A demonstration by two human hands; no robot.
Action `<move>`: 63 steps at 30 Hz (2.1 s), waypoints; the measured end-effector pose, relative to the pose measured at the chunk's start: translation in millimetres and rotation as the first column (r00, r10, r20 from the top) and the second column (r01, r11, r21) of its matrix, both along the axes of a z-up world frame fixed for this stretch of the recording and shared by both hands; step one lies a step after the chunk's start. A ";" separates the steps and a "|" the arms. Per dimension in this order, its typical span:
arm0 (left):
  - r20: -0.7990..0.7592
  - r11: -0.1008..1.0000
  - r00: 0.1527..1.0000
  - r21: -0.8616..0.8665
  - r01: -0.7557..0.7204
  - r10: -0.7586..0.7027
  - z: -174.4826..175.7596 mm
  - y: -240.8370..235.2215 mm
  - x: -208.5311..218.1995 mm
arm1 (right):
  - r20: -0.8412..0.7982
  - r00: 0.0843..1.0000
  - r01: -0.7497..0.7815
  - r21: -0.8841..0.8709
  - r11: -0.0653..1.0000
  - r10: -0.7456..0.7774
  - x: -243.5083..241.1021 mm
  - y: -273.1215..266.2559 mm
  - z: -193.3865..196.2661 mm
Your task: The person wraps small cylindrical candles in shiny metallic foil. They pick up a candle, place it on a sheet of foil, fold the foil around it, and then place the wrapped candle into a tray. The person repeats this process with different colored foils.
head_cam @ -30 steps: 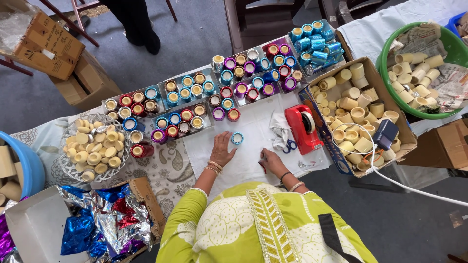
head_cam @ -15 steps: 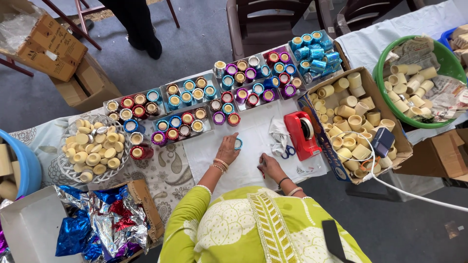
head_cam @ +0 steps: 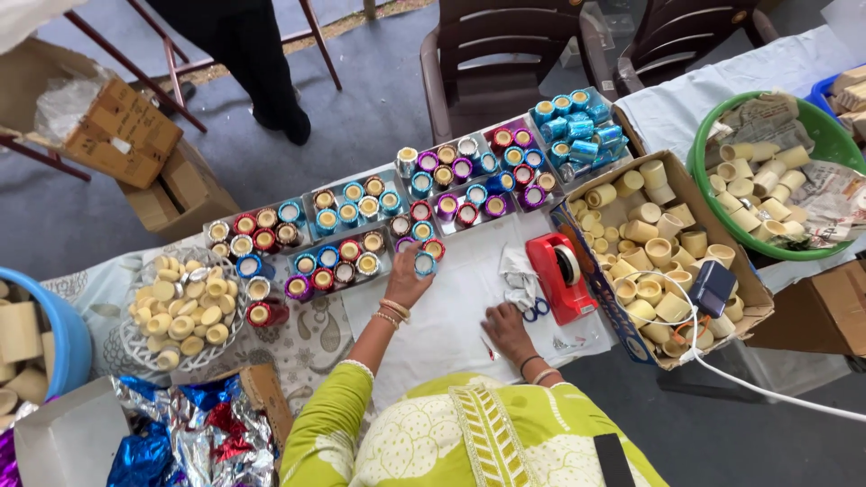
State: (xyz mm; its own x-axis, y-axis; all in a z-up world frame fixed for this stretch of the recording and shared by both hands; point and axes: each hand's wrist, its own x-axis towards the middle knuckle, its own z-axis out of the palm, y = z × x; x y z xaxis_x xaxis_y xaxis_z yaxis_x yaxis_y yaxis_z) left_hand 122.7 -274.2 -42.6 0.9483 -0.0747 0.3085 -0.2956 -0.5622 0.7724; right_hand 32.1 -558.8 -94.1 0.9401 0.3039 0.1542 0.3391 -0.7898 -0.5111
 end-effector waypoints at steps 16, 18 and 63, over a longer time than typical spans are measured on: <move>-0.097 0.989 0.991 0.110 0.101 -0.090 -25.4 -47.7 118.5 | 0.011 0.998 -0.058 -0.067 0.996 0.059 1.3 -3.0 6.9; -0.146 0.983 0.986 0.157 0.097 -0.074 -21.4 -50.7 115.6 | -0.024 0.999 -0.044 -0.056 0.997 0.043 1.6 -3.5 5.1; -0.227 0.884 0.973 0.448 0.136 -0.035 -48.0 -70.8 141.2 | -0.046 0.998 -0.040 -0.055 0.998 0.038 1.3 -6.7 0.6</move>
State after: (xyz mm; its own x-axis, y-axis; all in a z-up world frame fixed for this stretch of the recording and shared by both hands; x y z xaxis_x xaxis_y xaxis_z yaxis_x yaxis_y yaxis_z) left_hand 263.9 -344.9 -90.5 0.9698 -0.2430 0.0181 -0.2213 -0.8470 0.4833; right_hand 33.3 -565.5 -93.5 0.9330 0.3474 0.0941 0.3480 -0.8044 -0.4815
